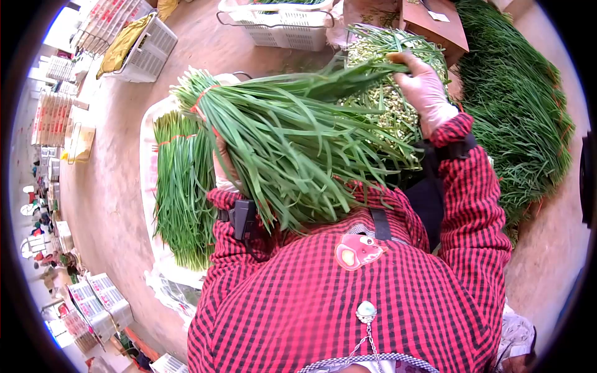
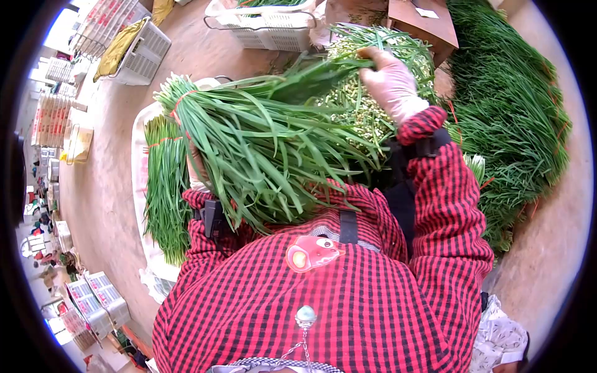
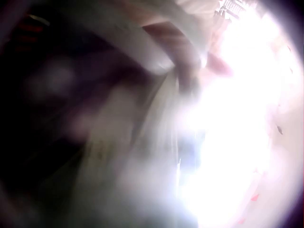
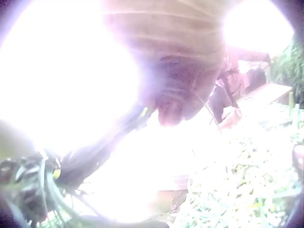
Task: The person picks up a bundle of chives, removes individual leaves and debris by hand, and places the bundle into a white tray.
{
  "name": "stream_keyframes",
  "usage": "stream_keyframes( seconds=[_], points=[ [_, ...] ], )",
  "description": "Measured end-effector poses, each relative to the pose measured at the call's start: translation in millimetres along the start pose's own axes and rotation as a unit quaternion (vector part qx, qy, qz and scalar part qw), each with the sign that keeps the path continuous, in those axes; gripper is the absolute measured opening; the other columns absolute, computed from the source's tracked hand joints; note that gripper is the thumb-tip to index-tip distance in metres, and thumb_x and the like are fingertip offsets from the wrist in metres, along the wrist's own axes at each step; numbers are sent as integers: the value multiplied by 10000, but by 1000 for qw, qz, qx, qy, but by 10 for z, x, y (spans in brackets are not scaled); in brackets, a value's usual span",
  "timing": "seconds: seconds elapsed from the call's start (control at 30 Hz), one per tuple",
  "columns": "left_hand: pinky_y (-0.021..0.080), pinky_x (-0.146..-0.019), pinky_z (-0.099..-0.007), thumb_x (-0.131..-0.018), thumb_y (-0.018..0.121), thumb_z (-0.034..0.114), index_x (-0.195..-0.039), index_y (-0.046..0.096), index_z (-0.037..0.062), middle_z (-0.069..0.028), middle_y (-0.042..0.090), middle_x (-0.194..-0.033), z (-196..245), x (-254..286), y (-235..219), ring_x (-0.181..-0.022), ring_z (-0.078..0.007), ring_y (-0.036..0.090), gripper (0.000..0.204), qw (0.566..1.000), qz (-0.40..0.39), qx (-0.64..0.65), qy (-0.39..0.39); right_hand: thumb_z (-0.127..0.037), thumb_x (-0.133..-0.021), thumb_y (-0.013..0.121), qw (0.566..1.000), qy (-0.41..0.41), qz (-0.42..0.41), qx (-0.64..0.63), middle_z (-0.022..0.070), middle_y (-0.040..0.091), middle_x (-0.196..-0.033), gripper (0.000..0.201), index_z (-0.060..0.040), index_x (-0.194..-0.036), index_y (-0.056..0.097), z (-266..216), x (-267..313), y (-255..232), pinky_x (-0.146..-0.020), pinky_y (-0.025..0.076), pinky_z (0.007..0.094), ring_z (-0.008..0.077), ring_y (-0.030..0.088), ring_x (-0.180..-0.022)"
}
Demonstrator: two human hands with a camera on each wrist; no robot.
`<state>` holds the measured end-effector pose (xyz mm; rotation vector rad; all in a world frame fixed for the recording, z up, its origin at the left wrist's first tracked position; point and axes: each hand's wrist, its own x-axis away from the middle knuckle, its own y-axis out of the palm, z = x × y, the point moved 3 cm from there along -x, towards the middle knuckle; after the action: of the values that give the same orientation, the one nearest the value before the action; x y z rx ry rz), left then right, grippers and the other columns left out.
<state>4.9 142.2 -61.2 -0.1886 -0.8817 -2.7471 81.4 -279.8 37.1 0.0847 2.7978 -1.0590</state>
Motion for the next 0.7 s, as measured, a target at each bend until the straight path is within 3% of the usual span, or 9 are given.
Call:
stream_keyframes(
  seconds=[0.1, 0.23, 0.33, 0.4, 0.43, 0.5, 0.53, 0.57, 0.7],
  points=[
    [610, -892, -421, -969, 641, 406, -1351, 537, 8, -146, 682, -1188, -5, -3, 0, -1011, -266, 706, 562, 1000, 8, 16, -6, -237, -870, 725, 995, -83, 63, 2, 164, 693, -1203, 415, -39, -1229, 659, -121, 49, -104, -1006, 491, 379, 304, 645, -1146],
    [612, -891, -467, -989, 617, 401, -1353, 554, 22, -156, 675, -1237, 53, 14, 196, -1030, -303, 707, 529, 996, -9, 15, -88, -278, -814, 781, 968, -247, -46, -25, 200, 639, -1271, 607, -12, -1320, 576, -1119, 390, 270, -1039, 467, 399, 319, 606, -1205],
    [590, -938, -489, -1008, 591, 362, -1386, 531, 24, -158, 663, -1269, 128, 90, 352, -1081, -307, 690, 510, 995, -24, 31, -96, -195, -764, 759, 937, -323, -79, 108, 213, 601, -1308, 763, -36, -1436, 436, -1202, 631, 865, -1022, 487, 418, 346, 611, -1187],
    [569, -972, -502, -1019, 579, 322, -1410, 514, 26, -149, 650, -1302, 168, 110, 275, -1119, -308, 673, 494, 992, -66, 66, -87, -57, -795, 748, 948, -248, -191, 57, 213, 652, -1234, 682, -58, -1422, 478, -1091, 528, 971, -954, 552, 401, 347, 675, -1069],
    [600, -920, -459, -965, 670, 215, -1312, 604, 16, -146, 695, -1218, 239, 142, 301, -1045, -292, 707, 406, 990, -57, 89, -96, -7, -812, 713, 960, -246, -133, 26, 159, 712, -1116, 557, -66, -1346, 564, -952, 426, 891, -883, 579, 354, 303, 712, -975],
    [595, -929, -458, -966, 667, 191, -1314, 606, 19, -138, 692, -1228, 271, 95, 227, -1051, -293, 705, 393, 986, -19, 107, -128, 10, -865, 670, 985, -62, -151, -64, 137, 739, -1058, 345, -54, -1204, 685, -589, 207, 705, -914, 542, 302, 191, 692, -982],
    [594, -930, -454, -968, 665, 189, -1315, 608, 22, -135, 692, -1227, 283, 80, 175, -1053, -289, 704, 390, 988, -23, 98, -116, 11, -883, 657, 987, -66, -126, -78, 111, 747, -1055, 310, -49, -1184, 704, -351, 106, 584, -904, 531, 285, 164, 683, -973],
    [594, -930, -450, -969, 663, 188, -1316, 609, 25, -131, 693, -1226, 274, 59, 109, -1056, -285, 703, 387, 990, -28, 91, -103, -118, -917, 647, 993, -56, -61, -88, 122, 749, -930, 276, -93, -1185, 710, -58, 40, 484, -735, 543, 299, 181, 700, -804],
    [589, -934, -440, -979, 656, 198, -1317, 612, 33, -123, 692, -1226, 267, -7, -60, -1069, -276, 696, 379, 988, -44, 105, -102, -110, -997, 586, 968, 79, 8, -237, 36, 742, -924, 214, -55, -1155, 719, 315, 61, -122, -716, 528, 242, 107, 666, -793]
  ],
)
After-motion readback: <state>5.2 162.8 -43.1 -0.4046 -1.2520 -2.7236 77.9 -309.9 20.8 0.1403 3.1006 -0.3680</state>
